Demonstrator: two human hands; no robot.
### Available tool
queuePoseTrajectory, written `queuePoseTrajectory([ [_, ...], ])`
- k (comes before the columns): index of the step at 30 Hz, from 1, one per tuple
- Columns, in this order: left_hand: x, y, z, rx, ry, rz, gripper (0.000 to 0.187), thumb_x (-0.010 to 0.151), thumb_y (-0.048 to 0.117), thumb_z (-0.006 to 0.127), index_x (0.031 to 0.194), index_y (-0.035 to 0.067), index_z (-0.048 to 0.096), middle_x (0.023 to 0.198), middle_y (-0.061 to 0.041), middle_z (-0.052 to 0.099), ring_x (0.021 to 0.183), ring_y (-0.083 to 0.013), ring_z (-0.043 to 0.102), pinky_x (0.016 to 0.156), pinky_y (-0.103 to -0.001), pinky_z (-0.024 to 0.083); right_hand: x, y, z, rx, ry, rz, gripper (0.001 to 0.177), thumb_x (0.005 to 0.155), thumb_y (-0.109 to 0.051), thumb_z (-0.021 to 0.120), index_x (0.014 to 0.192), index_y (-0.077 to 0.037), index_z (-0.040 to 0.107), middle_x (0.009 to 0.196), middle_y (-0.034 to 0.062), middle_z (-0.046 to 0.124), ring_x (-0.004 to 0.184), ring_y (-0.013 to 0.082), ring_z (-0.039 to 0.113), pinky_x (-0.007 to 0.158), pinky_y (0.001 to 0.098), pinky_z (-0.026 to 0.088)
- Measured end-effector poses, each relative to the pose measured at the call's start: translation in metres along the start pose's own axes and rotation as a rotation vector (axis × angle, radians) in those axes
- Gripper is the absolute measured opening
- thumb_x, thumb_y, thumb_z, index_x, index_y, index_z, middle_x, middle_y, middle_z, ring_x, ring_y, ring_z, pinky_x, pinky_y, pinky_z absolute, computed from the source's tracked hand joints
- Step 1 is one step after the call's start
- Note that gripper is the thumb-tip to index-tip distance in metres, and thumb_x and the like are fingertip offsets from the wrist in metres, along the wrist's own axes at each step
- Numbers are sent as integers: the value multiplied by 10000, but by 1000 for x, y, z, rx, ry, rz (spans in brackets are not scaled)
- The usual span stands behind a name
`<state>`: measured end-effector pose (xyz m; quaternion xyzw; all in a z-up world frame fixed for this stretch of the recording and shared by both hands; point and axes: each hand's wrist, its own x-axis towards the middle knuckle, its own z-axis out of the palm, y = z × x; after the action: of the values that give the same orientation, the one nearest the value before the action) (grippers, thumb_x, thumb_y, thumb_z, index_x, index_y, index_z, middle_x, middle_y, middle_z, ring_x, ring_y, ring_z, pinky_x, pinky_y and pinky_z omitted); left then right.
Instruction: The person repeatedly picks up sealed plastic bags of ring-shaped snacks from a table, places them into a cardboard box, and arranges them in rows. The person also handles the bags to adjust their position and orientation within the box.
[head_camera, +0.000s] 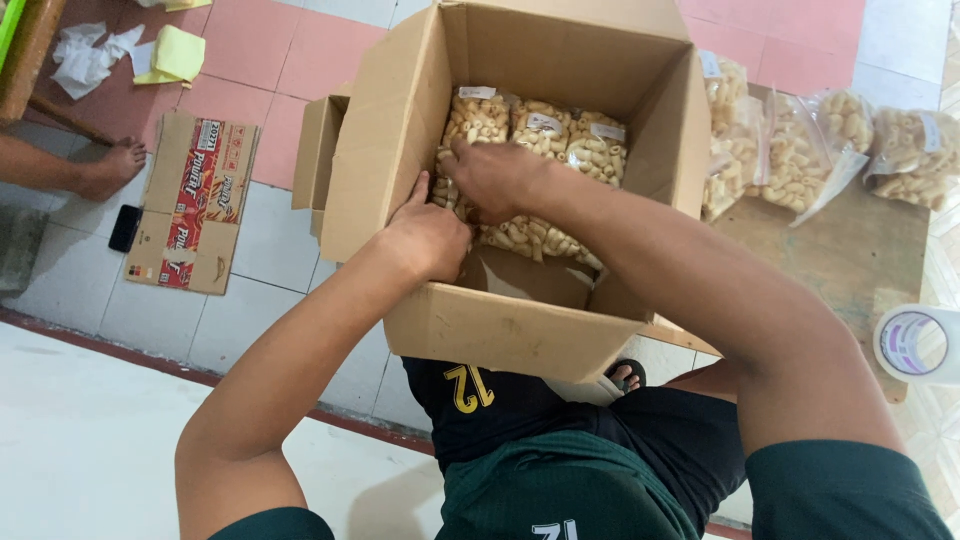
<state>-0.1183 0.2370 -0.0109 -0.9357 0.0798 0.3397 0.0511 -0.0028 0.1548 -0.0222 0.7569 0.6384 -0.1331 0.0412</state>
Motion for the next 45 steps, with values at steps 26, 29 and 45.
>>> queuePoseTrajectory([
  [26,15,-7,2,-36,-47,15,502,799,461,632,1090,64,729,1124,-141,735,1179,-352,637,1164,-671,71,-55,22,67,-495,-401,383,236,911,-147,519,964,-76,738,877,139,700,734,373,659,444,559,501],
  [29,10,-3,-1,-32,-52,14,465,813,426,637,1099,71,726,1122,-148,735,1179,-355,638,1161,-670,95,-54,31,66,-458,-376,401,231,918,-156,523,946,-122,750,878,104,724,700,348,658,399,517,468],
  [45,-33,24,-75,-33,328,298,514,932,348,601,1372,97,512,1180,-142,662,1104,-341,607,1059,-522,338,-219,83,-108,-70,205,654,605,1026,-667,573,804,-114,677,912,58,648,729,230,628,598,401,545],
])
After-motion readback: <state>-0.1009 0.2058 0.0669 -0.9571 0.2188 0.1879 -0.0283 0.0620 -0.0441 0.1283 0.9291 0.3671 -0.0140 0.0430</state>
